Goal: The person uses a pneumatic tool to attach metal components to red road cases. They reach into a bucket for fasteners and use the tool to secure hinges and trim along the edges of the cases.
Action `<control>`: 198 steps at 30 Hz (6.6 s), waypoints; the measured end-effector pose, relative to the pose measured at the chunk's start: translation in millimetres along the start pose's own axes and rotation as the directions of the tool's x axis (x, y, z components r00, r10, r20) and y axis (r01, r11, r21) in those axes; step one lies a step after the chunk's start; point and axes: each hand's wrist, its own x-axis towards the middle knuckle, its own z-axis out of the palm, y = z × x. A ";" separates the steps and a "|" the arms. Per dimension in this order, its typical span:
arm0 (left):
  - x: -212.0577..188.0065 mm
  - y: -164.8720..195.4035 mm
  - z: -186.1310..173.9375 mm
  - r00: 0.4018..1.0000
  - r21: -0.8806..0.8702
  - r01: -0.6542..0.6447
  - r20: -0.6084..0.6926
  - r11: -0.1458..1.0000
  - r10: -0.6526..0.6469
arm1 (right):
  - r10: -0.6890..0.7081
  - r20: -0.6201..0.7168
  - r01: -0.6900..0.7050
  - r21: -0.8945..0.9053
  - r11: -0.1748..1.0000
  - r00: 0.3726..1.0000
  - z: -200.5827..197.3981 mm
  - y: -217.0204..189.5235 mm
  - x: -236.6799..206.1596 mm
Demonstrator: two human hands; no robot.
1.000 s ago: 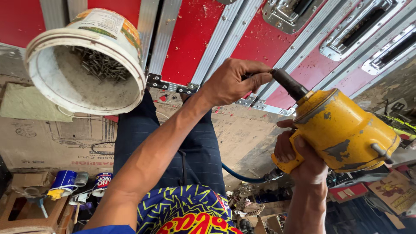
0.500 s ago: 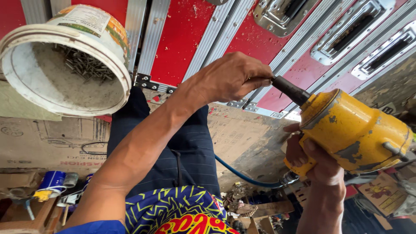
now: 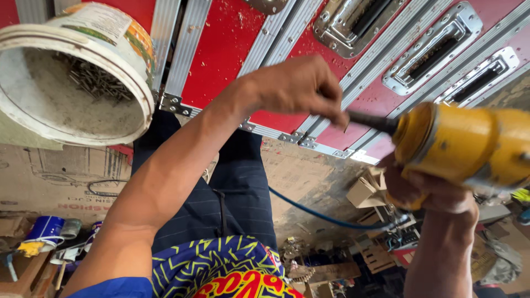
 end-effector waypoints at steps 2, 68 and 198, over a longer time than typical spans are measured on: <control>6.7 -14.1 9.8 0.978 -0.239 -0.040 -0.207 0.970 -0.011 | 0.004 0.015 -0.005 0.081 0.997 1.000 3.3 -2.3 11.7; 31.0 -18.4 -23.7 0.793 0.277 -0.322 -0.443 0.905 0.418 | -0.103 -0.142 0.103 -0.006 0.995 0.984 24.0 0.6 25.6; 86.7 -40.3 47.9 0.691 -0.808 -0.557 -0.579 0.191 -0.433 | -0.203 -0.551 -0.083 -0.449 0.890 0.809 128.2 -3.8 106.7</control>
